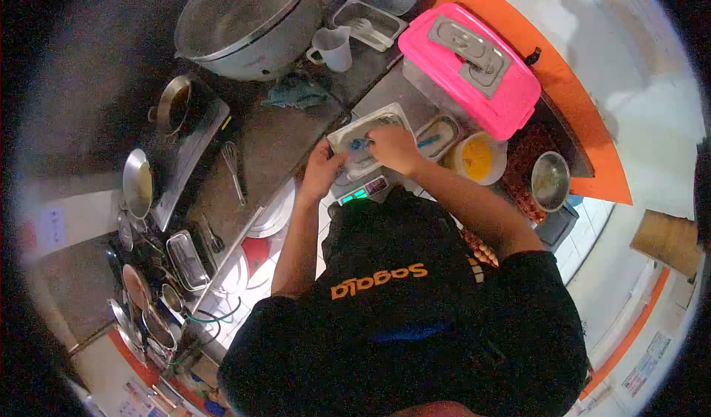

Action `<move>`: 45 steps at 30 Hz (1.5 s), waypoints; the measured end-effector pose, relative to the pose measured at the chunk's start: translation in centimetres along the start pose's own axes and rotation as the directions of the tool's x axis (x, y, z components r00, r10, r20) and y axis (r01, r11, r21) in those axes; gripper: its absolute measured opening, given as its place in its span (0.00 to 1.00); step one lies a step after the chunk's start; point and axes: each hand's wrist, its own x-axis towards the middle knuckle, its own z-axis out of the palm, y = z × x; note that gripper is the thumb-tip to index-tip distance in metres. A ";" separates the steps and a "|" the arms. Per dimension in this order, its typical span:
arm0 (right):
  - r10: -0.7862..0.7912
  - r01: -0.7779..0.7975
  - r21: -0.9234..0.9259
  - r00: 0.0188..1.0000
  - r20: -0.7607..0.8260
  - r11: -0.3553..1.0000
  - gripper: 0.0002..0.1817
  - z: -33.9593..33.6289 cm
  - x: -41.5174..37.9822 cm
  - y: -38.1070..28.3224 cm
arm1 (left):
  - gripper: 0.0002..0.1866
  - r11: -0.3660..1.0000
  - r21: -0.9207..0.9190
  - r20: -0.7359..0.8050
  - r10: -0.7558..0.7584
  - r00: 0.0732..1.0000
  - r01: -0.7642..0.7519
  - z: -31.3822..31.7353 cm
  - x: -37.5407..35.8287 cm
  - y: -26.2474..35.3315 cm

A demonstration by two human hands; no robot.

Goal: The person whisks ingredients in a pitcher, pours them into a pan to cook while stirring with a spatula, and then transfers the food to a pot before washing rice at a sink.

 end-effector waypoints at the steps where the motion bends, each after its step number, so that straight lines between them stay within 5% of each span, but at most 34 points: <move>1: -0.014 0.015 -0.069 1.000 0.012 0.997 0.09 0.4 0.2 0.0 | 0.18 0.999 -0.051 0.000 -0.013 1.000 0.013 0.1 -0.6 0.3; 14: 0.096 -0.081 -0.129 0.989 0.115 0.988 0.09 1.4 -1.2 -0.5 | 0.17 1.000 0.026 0.074 -0.001 0.997 -0.001 0.5 -1.9 -0.7; 25: 0.039 -0.043 -0.094 0.998 -0.042 0.995 0.11 0.5 -2.8 -1.3 | 0.17 0.997 -0.040 0.107 -0.057 0.993 0.061 1.0 -1.6 -0.5; 32: -0.031 0.037 -0.159 0.999 0.036 0.987 0.09 1.6 -2.3 -1.7 | 0.17 0.995 -0.042 0.080 -0.086 0.993 0.090 0.9 -1.6 -1.2; 38: 0.000 -0.002 0.045 0.999 0.045 0.999 0.13 1.7 -1.4 -0.8 | 0.16 0.986 -0.141 0.065 -0.078 0.995 0.086 1.4 -2.0 -0.3; 40: 0.002 -0.043 0.226 0.984 0.181 0.973 0.18 1.5 -0.7 0.0 | 0.15 0.986 -0.137 0.055 -0.088 0.995 0.095 1.0 -1.8 -0.7; 45: -0.007 -0.029 0.371 0.995 0.095 0.928 0.19 -0.3 -0.5 1.4 | 0.16 0.980 -0.189 0.055 -0.056 0.997 0.066 1.1 -1.4 -0.4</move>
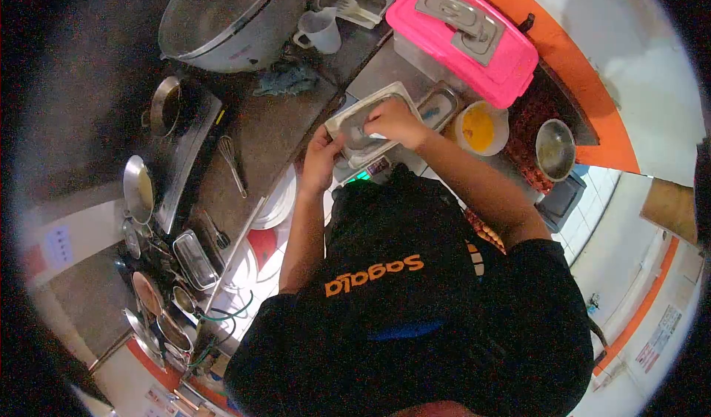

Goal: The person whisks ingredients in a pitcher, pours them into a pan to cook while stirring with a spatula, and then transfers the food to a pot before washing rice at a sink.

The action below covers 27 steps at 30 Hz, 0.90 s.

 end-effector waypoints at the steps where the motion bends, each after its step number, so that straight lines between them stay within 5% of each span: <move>1: 0.002 0.000 0.097 1.000 -0.020 0.995 0.19 -0.1 0.0 0.5 | 0.16 1.000 -0.018 -0.013 -0.012 1.000 0.011 0.0 0.2 -0.1; 4: 0.052 -0.022 0.295 0.994 -0.092 0.955 0.19 -0.9 -0.4 1.1 | 0.16 0.999 -0.021 -0.049 -0.037 0.998 0.036 0.4 0.5 -0.1; 8: 0.204 -0.165 0.304 0.973 -0.104 0.938 0.17 -4.3 -3.4 -0.4 | 0.17 0.998 -0.057 -0.027 0.021 0.999 -0.022 0.7 1.0 -0.8; 10: 0.370 -0.258 0.600 0.926 -0.070 0.758 0.16 -6.0 -5.6 0.0 | 0.17 0.999 -0.040 -0.072 -0.030 0.997 0.027 1.0 1.2 -0.7; 12: 0.407 -0.234 0.629 0.902 -0.144 0.741 0.17 -6.9 -7.8 2.8 | 0.16 0.996 -0.027 -0.108 -0.086 0.990 0.083 1.3 1.4 -0.8; 14: 0.443 -0.210 0.653 0.871 -0.214 0.728 0.17 -8.3 -10.7 5.2 | 0.16 1.000 -0.019 -0.123 0.018 0.992 -0.020 1.4 1.5 -1.0; 16: 0.564 -0.186 0.866 0.816 -0.126 0.464 0.14 -9.8 -13.8 6.9 | 0.16 0.999 -0.047 -0.093 0.004 0.996 -0.008 1.1 1.5 -1.1; 17: 0.570 -0.186 0.864 0.810 -0.135 0.469 0.14 -9.9 -15.0 9.2 | 0.16 0.998 -0.065 -0.083 -0.005 0.997 -0.001 1.1 1.6 -1.1; 18: 0.636 -0.391 0.562 0.692 -0.342 0.728 0.12 -9.4 -16.0 12.4 | 0.16 0.998 -0.070 -0.074 -0.008 0.997 0.002 1.4 1.6 -1.0; 19: 0.583 -0.602 0.175 0.593 -0.556 0.779 0.11 -9.0 -17.0 14.6 | 0.16 0.996 -0.083 -0.098 -0.023 0.995 0.014 1.7 1.6 -0.8; 20: 0.588 -0.606 0.181 0.585 -0.559 0.774 0.11 -8.7 -18.0 15.2 | 0.16 0.995 -0.094 -0.122 -0.038 0.992 0.027 1.8 1.5 -0.6; 22: 0.545 -0.753 0.075 0.400 -0.737 0.654 0.10 -9.0 -19.0 15.3 | 0.16 0.994 -0.111 -0.092 -0.019 0.996 0.009 1.0 2.4 -1.7; 25: 0.693 -0.686 0.324 0.365 -0.621 0.652 0.13 -10.5 -19.6 12.9 | 0.16 0.994 -0.099 -0.081 -0.041 0.996 0.033 1.6 2.6 -1.5; 27: 0.629 -0.614 0.313 0.404 -0.664 0.725 0.15 -9.8 -19.0 13.1 | 0.16 0.996 -0.075 -0.090 -0.063 0.994 0.056 2.2 2.8 -1.5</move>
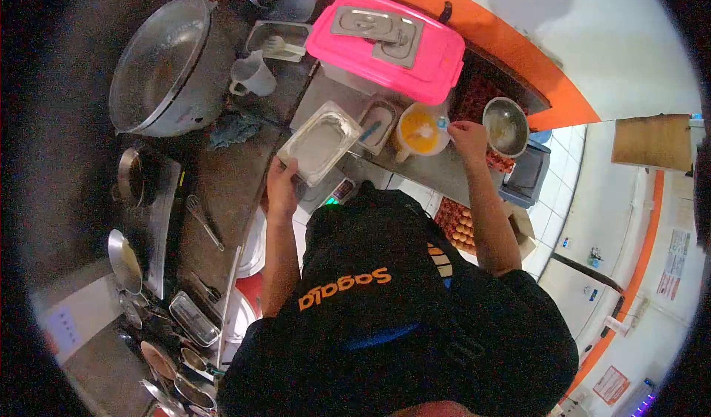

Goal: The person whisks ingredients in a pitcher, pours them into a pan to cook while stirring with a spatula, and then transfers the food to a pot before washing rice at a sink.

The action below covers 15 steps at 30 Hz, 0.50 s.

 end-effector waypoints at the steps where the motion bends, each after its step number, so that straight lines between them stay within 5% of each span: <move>1: -0.087 0.088 0.059 0.996 -0.028 0.994 0.17 0.4 0.0 -0.4 | 0.16 1.000 -0.017 0.019 0.000 1.000 0.001 0.0 0.3 -0.5; 7: -0.304 0.237 0.249 0.911 0.278 0.939 0.15 4.9 -4.2 -9.2 | 0.16 0.995 0.098 0.026 -0.004 1.000 0.001 1.3 0.8 -2.5; 9: -0.467 0.395 0.251 0.761 0.449 0.884 0.15 6.7 -4.5 -11.3 | 0.16 0.998 -0.046 0.113 -0.041 0.993 0.046 1.3 1.1 -3.6; 12: -0.542 0.514 0.174 0.792 0.280 0.840 0.16 8.0 -4.4 -13.0 | 0.16 0.991 -0.109 0.122 -0.064 0.990 0.078 2.2 0.8 -3.6; 13: -0.544 0.516 0.175 0.791 0.279 0.839 0.16 7.4 -4.1 -13.2 | 0.17 0.982 -0.155 0.080 -0.094 0.992 0.105 2.1 1.1 -3.9; 15: -0.386 0.244 0.393 0.858 0.338 0.887 0.19 5.6 -3.3 -13.2 | 0.17 0.973 -0.207 0.069 -0.088 0.994 0.100 1.6 1.6 -4.5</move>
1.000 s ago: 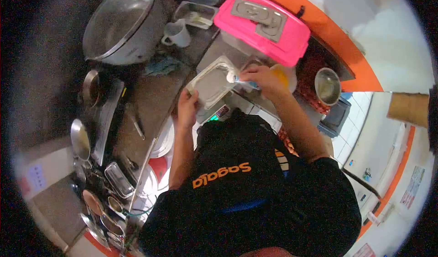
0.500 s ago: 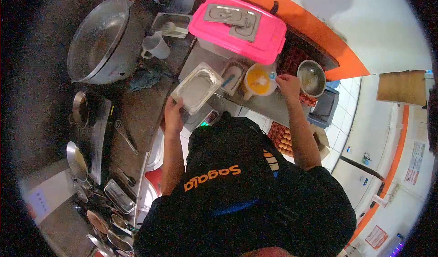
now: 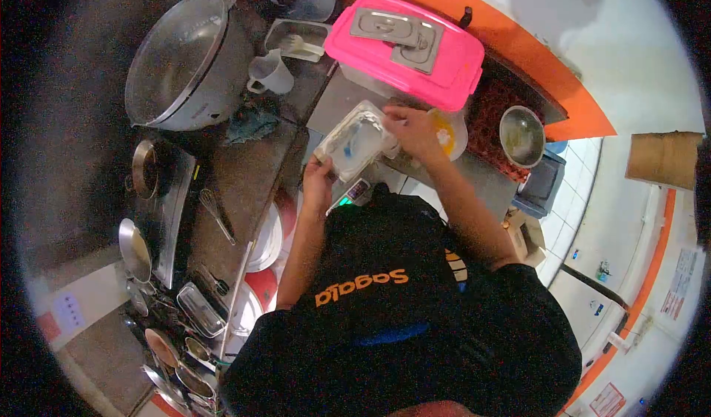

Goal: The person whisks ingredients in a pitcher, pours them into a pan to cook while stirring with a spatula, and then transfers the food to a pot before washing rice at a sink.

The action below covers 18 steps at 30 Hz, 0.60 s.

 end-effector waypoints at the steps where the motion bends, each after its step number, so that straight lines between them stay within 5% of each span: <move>1: 0.001 -0.001 0.000 1.000 0.002 1.000 0.19 -0.8 -0.2 1.0 | 0.17 0.999 -0.050 -0.009 0.004 1.000 -0.004 -0.6 0.3 -0.4; 5: -0.110 0.084 -0.125 0.970 -0.216 0.989 0.20 -5.3 -3.0 5.9 | 0.16 0.995 -0.083 -0.074 0.047 0.996 -0.053 -3.2 3.6 -2.7; 7: 0.208 -0.213 0.001 0.952 -0.223 0.977 0.20 -6.9 -5.8 6.7 | 0.15 0.981 -0.069 -0.116 0.174 0.978 -0.182 -4.1 6.1 -4.4; 10: 0.278 -0.312 -0.083 0.918 -0.284 0.946 0.19 -8.2 -9.8 7.9 | 0.16 0.986 -0.091 -0.218 0.117 0.969 -0.140 -4.8 10.4 -6.8; 18: 0.462 -0.459 0.072 0.854 -0.239 0.885 0.19 -7.4 -17.1 13.8 | 0.18 0.981 -0.004 -0.081 0.192 0.978 -0.193 -5.8 17.1 -10.7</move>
